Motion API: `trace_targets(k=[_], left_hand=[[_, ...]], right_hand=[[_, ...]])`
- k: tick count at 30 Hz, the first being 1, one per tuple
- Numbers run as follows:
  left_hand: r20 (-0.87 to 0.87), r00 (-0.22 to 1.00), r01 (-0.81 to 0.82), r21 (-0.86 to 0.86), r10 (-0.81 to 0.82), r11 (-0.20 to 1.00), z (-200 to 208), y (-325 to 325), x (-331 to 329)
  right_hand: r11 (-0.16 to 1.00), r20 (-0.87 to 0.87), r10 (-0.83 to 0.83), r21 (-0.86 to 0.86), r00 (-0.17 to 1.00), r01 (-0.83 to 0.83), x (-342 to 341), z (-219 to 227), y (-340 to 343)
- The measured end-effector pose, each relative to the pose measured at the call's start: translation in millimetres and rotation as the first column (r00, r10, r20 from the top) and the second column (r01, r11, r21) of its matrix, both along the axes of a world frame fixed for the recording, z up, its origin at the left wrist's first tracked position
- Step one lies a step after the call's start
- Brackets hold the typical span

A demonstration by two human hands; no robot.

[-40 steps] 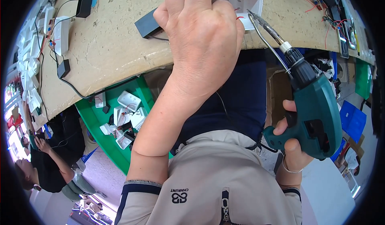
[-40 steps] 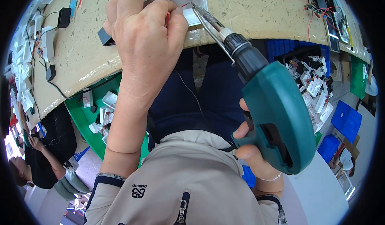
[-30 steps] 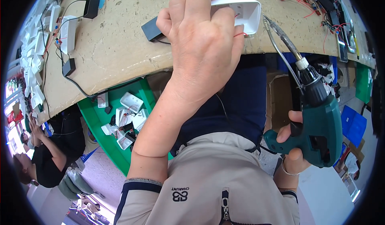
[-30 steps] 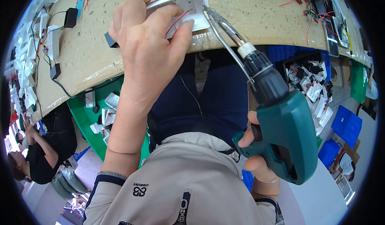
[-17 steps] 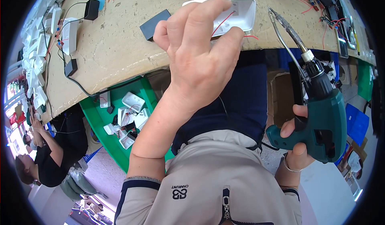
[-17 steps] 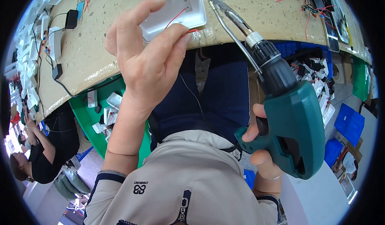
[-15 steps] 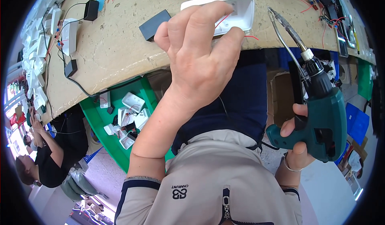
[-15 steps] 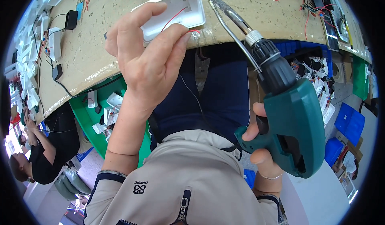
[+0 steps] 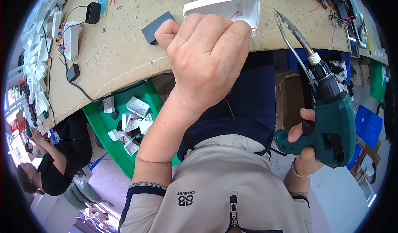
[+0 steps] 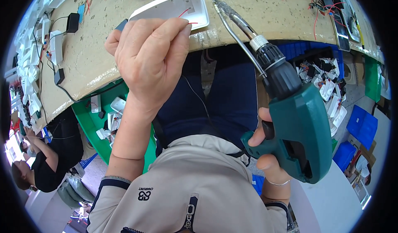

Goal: Assemble wires into plastic housings using a handheld soldering gun.

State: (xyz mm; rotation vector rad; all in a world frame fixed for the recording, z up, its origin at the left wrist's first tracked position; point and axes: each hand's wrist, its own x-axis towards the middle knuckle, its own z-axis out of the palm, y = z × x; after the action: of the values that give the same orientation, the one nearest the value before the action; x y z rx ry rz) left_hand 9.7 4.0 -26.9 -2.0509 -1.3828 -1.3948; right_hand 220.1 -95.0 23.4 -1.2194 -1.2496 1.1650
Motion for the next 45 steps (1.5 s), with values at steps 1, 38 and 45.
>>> trace_targets(k=[1, 38, 45], left_hand=[[0.001, 1.000, 0.001, -0.001, -0.001, 1.000, 2.4, -0.2, -1.1], [0.176, 0.964, 0.043, 0.631, -0.197, 0.774, -17.0, 72.3, 7.9], [0.140, 0.985, -0.012, 0.631, -0.098, 0.776, -24.0, 75.8, 3.3]], right_hand=[[1.000, 0.001, -0.001, -0.001, 1.000, 0.001, 1.2, -0.8, -0.2], [0.990, 0.122, 0.099, -0.109, 0.988, -0.086, -12.0, -9.2, 12.6], [0.996, 0.144, 0.081, -0.047, 0.986, -0.075, -12.9, -14.2, 18.9]])
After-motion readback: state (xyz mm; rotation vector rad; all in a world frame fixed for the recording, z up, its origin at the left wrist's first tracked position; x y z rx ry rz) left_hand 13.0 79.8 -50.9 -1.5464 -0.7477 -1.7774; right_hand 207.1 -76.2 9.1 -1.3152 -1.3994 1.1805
